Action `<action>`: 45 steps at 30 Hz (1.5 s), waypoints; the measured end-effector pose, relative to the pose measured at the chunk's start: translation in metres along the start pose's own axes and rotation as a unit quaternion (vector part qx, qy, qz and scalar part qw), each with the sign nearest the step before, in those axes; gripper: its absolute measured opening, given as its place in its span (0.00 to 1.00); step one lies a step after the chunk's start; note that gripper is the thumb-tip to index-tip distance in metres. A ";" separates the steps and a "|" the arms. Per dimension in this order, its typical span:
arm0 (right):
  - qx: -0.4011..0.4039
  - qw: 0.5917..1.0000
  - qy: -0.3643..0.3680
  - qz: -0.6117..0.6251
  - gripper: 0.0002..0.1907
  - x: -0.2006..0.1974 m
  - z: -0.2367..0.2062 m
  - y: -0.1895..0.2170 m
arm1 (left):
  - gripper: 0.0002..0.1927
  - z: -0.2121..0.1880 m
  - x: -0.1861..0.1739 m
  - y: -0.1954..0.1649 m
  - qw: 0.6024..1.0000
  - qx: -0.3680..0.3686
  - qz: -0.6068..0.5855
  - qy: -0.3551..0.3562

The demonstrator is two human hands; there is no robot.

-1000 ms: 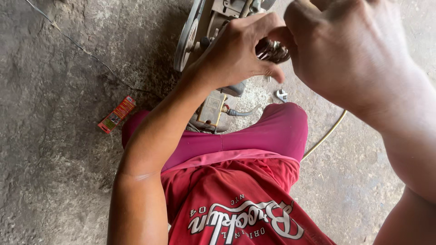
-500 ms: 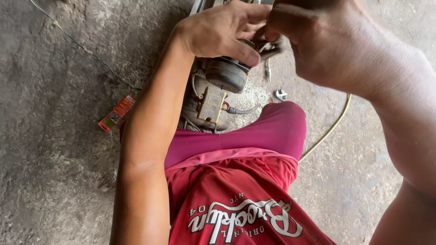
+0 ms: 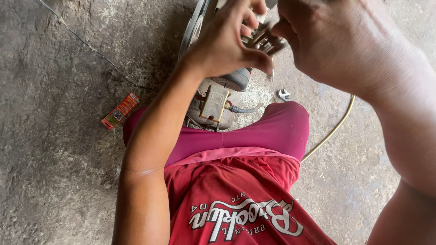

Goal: The person uses a wrench to loosen and remove bolts from a small motor. They then remove a component, clean it with a cloth, and reattach it to the motor.

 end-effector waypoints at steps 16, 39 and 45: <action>-0.122 0.992 -0.039 0.009 0.10 -0.001 0.002 -0.001 | 0.36 0.025 0.005 0.000 0.942 -0.199 -0.177 0.205; -0.072 0.996 -0.020 0.045 0.08 -0.009 0.010 0.007 | 0.39 0.020 0.006 -0.008 0.902 -0.057 -0.319 0.284; -0.002 0.998 0.062 -0.004 0.11 -0.005 0.001 -0.006 | 0.42 0.020 0.014 0.010 0.983 0.014 -0.113 0.143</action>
Point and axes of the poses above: each hand's wrist, its own z-axis towards the middle knuckle, its own x-axis out of the palm, y = z × x, the point moved 7 cm from there along z, towards the middle knuckle, and after that the axes turned 14 degrees about -z, right-handed, at the moved point
